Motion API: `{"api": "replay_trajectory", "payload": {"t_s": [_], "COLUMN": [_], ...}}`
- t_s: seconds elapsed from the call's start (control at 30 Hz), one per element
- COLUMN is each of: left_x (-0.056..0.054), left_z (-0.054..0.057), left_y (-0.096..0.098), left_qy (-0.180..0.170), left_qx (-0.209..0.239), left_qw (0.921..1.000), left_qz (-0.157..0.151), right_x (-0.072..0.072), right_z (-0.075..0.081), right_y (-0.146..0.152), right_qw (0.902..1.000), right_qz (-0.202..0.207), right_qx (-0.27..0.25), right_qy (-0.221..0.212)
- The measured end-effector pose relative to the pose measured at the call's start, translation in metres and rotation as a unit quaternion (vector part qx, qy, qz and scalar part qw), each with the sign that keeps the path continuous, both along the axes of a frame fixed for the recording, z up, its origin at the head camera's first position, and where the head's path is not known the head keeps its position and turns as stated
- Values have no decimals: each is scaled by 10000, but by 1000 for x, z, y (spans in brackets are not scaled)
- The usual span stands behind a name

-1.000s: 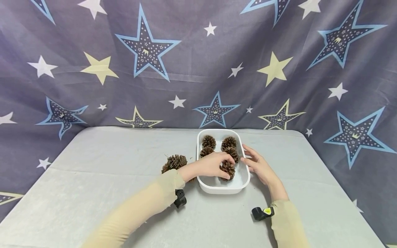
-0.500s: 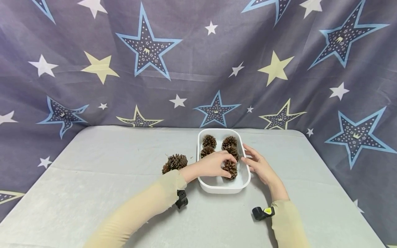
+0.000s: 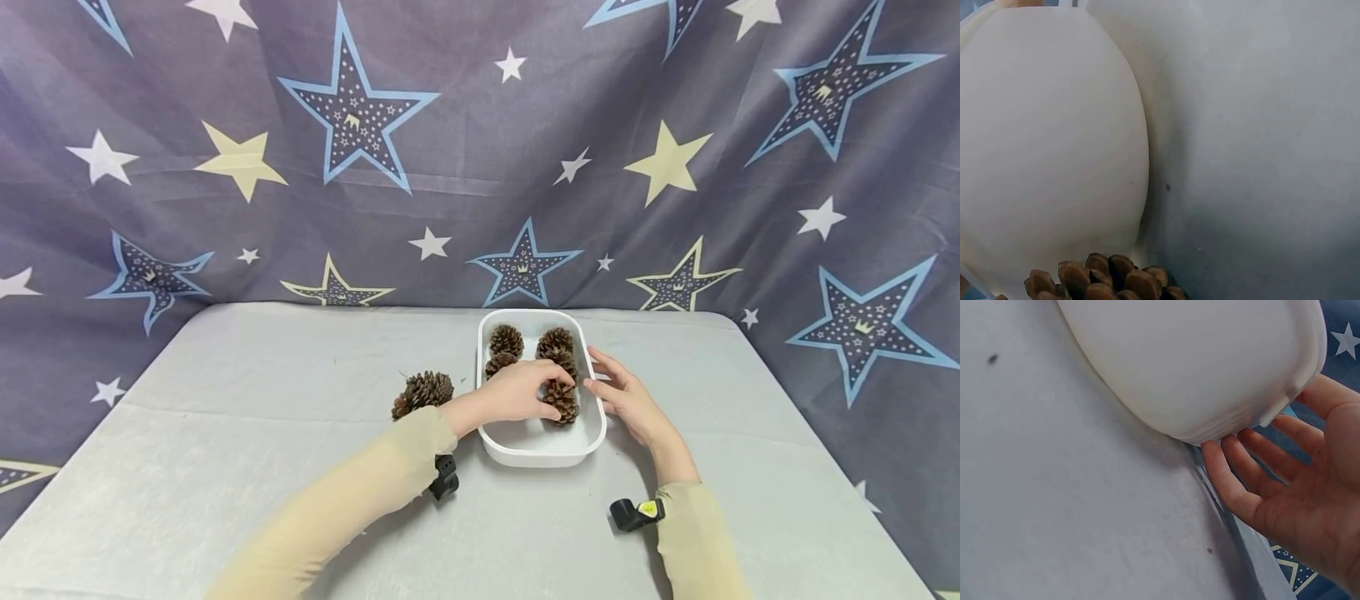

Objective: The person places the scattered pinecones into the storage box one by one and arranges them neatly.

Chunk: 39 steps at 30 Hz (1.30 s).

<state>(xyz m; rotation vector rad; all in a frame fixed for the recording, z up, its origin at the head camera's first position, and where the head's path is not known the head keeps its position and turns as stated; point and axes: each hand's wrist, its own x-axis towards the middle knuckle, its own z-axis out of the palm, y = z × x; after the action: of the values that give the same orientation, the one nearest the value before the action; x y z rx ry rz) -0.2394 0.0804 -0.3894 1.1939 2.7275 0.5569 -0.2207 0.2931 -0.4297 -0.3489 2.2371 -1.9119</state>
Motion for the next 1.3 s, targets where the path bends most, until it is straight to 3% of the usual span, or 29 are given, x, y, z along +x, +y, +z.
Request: {"api": "replay_trajectory", "payload": {"t_s": [0.47, 0.77, 1.03, 1.3], "left_x": [-4, -5, -6, -11], "left_z": [0, 0, 2, 13], "left_y": [8, 8, 0, -18], "left_qy": [213, 164, 203, 254], "left_qx": [23, 42, 140, 372], "left_qw": [9998, 9998, 9995, 9990], "left_qz": [53, 118, 175, -79], "right_x": [0, 1, 1, 0], "right_z": [1, 2, 1, 0], "right_y": [-1, 0, -1, 0], "right_qw": [10000, 10000, 10000, 10000], "right_qz": [22, 17, -31, -73], "right_qx": [28, 34, 65, 58], "right_qy": [9, 40, -3, 15]}}
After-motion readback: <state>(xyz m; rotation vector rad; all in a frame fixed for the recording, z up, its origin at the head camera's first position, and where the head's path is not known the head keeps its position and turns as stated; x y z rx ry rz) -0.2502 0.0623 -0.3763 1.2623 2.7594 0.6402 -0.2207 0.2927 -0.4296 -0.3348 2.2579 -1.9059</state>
